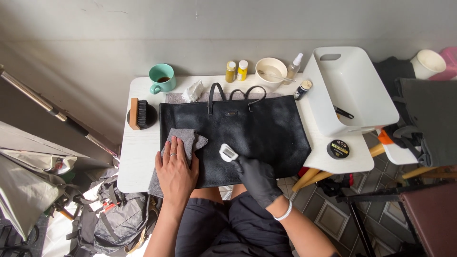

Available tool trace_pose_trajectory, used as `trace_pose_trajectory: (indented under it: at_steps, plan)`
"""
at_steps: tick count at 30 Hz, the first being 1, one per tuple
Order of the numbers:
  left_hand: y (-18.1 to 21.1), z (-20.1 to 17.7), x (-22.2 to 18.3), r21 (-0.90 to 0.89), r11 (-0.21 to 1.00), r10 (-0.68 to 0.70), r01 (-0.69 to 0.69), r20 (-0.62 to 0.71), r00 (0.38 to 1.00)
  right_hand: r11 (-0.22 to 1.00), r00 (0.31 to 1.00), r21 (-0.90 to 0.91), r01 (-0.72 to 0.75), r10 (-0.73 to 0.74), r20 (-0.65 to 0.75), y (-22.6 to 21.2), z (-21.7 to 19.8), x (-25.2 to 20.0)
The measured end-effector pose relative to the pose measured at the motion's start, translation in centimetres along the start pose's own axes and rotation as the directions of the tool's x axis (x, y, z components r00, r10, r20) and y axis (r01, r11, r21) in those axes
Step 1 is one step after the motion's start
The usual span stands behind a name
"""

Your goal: Cleaning and conditioning a black leather tote bag using a brush and a cloth on a workbench.

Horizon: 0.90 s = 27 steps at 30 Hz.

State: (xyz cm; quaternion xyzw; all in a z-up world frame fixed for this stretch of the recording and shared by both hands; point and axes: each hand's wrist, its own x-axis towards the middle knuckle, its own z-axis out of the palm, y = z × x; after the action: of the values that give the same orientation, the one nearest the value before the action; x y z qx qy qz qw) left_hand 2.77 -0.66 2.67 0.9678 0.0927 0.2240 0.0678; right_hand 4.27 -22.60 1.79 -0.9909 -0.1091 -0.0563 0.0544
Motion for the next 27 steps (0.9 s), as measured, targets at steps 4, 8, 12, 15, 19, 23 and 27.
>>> trace_pose_trajectory:
  at_steps: [4,8,12,15,19,23,27]
  plan:
    - [-0.2,0.1,0.0,-0.012,1.000,-0.010,0.010,0.026,1.000,0.992,0.995,0.079,-0.094,0.092,0.028,2.3,-3.1,-0.5]
    - [0.0,0.0,-0.2,-0.010,1.000,0.008,-0.009,-0.045,0.999,0.977,0.971,0.010,-0.215,0.213,0.108,4.8,-2.2,0.0]
    - [0.0,0.6,-0.1,0.025,0.999,0.036,-0.033,-0.151,0.988,0.966,0.964,0.050,-0.252,0.246,0.102,4.9,-2.7,1.8]
    - [0.3,0.0,-0.1,0.029,0.999,0.044,-0.041,-0.137,0.990,0.970,0.969,0.012,-0.243,0.242,0.047,5.1,0.4,4.2]
    - [0.4,0.6,-0.2,0.049,0.998,0.044,-0.037,-0.152,0.987,0.981,0.983,0.061,-0.184,0.182,0.040,2.8,0.8,7.0]
    - [0.3,0.2,-0.2,0.057,0.997,0.058,-0.052,-0.114,0.992,0.997,0.998,0.044,-0.068,0.068,0.007,-0.7,2.8,7.9]
    - [0.1,0.5,-0.2,0.047,0.998,0.048,-0.044,-0.081,0.996,0.981,1.000,0.192,0.006,-0.007,0.001,-3.3,2.2,5.9]
